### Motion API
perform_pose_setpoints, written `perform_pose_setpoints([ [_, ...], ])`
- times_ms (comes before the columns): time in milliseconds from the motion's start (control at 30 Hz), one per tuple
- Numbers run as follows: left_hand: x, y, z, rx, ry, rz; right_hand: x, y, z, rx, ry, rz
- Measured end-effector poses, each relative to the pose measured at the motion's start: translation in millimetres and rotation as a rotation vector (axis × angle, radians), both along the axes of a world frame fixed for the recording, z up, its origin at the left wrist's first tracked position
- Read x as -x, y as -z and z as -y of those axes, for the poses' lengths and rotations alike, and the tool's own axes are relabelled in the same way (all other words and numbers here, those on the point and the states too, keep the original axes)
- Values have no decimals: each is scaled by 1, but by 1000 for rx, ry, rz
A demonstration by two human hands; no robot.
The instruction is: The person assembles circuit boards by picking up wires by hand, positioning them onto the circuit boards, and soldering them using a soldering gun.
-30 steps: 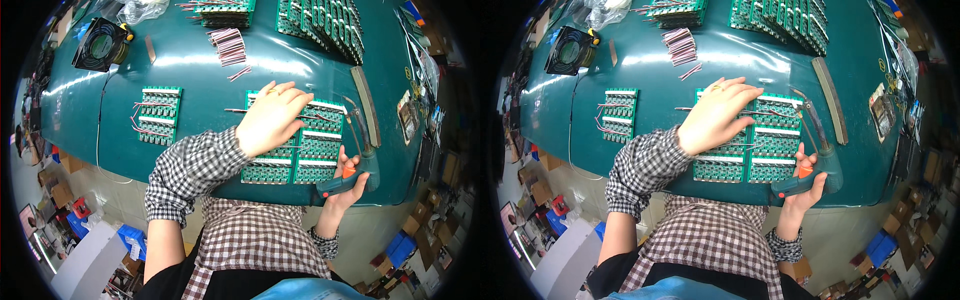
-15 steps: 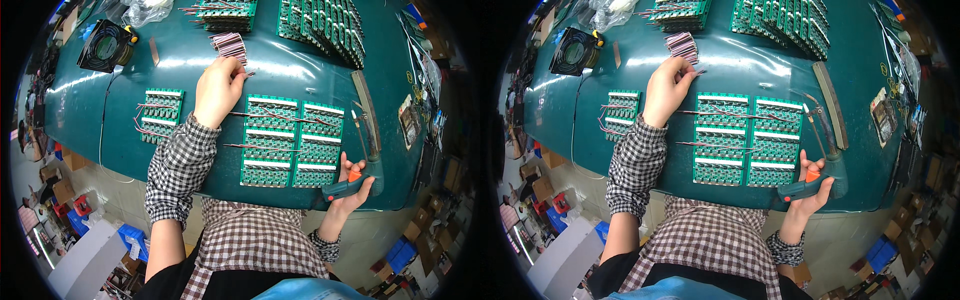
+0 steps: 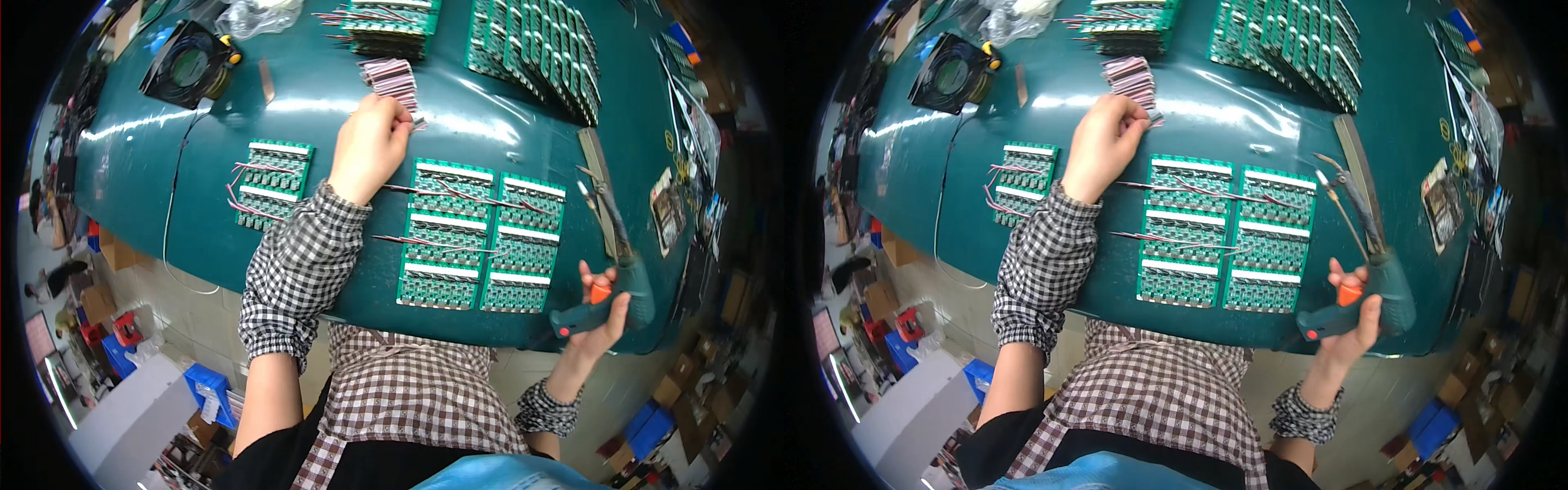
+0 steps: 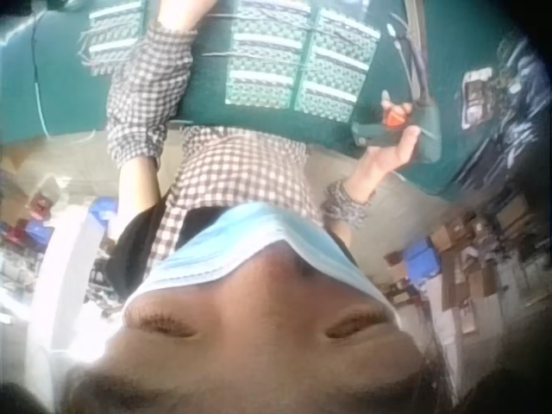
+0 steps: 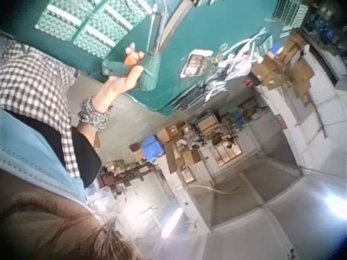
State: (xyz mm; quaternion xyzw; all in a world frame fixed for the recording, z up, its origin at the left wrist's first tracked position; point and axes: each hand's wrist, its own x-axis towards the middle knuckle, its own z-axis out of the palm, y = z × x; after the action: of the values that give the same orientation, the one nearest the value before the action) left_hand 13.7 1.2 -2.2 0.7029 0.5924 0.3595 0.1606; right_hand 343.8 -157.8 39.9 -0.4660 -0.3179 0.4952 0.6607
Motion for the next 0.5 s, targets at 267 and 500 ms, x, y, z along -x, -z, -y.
perform_pose_setpoints([
  [267,-5,12,11,65,-70,132,-11,-40,-83,76,-163,100],
  [500,-15,5,9,-34,-96,-36,76,-31,-172,68,-634,106],
])
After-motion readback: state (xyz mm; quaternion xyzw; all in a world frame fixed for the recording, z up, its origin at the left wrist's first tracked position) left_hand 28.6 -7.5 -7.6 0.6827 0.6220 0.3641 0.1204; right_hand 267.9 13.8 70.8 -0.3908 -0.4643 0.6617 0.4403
